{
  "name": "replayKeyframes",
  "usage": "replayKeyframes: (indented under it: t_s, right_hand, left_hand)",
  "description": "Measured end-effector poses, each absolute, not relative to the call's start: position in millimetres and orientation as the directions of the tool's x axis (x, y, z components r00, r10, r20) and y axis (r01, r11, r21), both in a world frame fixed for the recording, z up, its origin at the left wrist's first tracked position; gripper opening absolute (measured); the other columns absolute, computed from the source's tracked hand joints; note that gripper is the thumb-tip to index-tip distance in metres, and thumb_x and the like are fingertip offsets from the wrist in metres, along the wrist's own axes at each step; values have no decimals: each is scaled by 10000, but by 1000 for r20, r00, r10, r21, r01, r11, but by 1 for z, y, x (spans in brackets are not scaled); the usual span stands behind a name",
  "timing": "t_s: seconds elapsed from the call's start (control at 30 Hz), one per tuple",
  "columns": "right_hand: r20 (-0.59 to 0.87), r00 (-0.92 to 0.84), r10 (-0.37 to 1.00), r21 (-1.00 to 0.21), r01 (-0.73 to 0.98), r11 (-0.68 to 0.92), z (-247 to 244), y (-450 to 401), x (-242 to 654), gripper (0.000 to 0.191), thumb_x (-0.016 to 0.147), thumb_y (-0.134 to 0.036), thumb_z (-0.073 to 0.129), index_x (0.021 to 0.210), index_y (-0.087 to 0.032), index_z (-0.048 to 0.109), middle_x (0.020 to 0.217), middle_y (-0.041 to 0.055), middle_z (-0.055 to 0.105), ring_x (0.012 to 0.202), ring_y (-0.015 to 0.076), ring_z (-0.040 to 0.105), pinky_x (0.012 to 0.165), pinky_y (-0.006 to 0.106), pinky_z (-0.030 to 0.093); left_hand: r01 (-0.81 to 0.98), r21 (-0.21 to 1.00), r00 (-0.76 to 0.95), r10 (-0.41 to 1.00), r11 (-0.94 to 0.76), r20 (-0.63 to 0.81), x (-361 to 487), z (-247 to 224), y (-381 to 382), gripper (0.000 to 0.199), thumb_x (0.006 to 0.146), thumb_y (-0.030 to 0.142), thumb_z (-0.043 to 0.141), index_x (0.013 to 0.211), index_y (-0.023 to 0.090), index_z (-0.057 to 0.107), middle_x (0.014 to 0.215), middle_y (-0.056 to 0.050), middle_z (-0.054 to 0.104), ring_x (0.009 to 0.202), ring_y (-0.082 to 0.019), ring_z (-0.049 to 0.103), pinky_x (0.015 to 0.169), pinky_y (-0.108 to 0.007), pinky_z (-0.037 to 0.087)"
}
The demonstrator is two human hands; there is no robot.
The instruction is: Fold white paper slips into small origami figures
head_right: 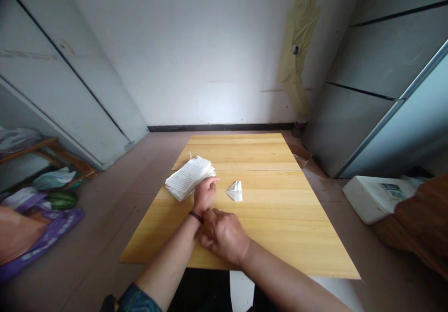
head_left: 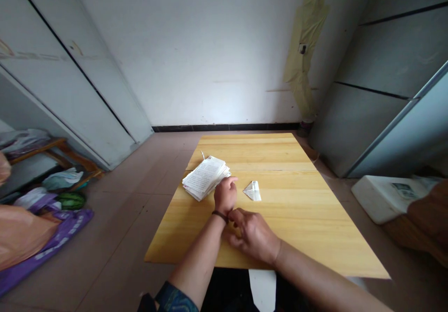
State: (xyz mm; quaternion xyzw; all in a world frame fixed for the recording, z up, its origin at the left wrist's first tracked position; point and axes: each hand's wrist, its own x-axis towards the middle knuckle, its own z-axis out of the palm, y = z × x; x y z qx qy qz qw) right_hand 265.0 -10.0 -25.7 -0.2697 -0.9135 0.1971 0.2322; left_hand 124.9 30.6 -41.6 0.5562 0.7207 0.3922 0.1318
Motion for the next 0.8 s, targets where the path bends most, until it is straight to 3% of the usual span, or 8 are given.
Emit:
replayKeyframes:
  t_s: [0.13,0.23,0.4,0.5,0.53,0.63,0.7,0.8]
  right_hand:
    - [377,-655,655,-476,470,744,-28,-28,252,158,808,-77,417,823,-194,522,720,16,642,607,134,590,553,223,402]
    - [431,-699,572,-428,400,811,-22,-31,255,121,824,-176,489,936,-177,535,799,40,658,670,159,609,596,242,425]
    - [510,-650,564,-346,445,826,-15,-16,262,183,894,-198,392,776,-195,533,668,21,627,549,131,562,540,229,388]
    - [547,-521,655,-393,532,750,-21,10,268,176,884,-214,395,841,-188,564,718,42,657,599,137,595,563,217,398]
    - [558,-446,700,-404,591,699,-24,20,270,182,869,-211,396,801,-190,564,663,36,644,550,135,579,531,219,380]
    - [490,-337,804,-463,681,568,-30,43,283,171,824,-202,413,753,-200,568,635,25,637,516,132,563,508,221,360]
    - [429,-189,883,-563,709,425,-31,54,297,171,807,-224,435,681,-209,550,554,0,592,464,125,525,479,222,340]
    - [297,-72,952,-793,536,288,-28,71,330,82,728,-254,566,667,-199,561,490,-36,539,429,113,505,458,216,362]
  left_hand:
    - [449,891,-456,874,62,169,129,-37,33,295,761,83,405,842,165,676,872,-46,712,806,-178,657,813,-340,519]
    - [321,947,-478,869,34,131,133,-35,29,262,752,102,413,828,164,656,870,-37,699,745,-158,649,694,-290,532]
    - [175,983,-421,907,53,26,140,-35,28,252,778,107,405,869,147,637,867,-55,692,741,-151,657,579,-233,518]
    - [263,963,-270,954,-55,128,148,-37,20,254,784,93,445,935,157,639,906,-52,703,853,-173,667,729,-276,552]
    - [319,937,-178,963,-139,203,151,-36,14,270,782,86,467,971,170,640,1028,-59,692,974,-190,646,823,-297,543]
    - [501,815,132,956,-292,262,156,-29,-12,549,799,20,383,1305,206,480,1375,-74,508,1221,-192,518,962,-320,500]
    - [608,681,315,911,-408,264,154,-23,-30,639,779,7,419,1383,216,400,1475,-71,379,1320,-212,412,1046,-348,441]
    - [516,703,434,857,-490,278,145,-21,-40,494,838,17,380,1230,250,571,1309,-25,570,1180,-166,550,1016,-320,463]
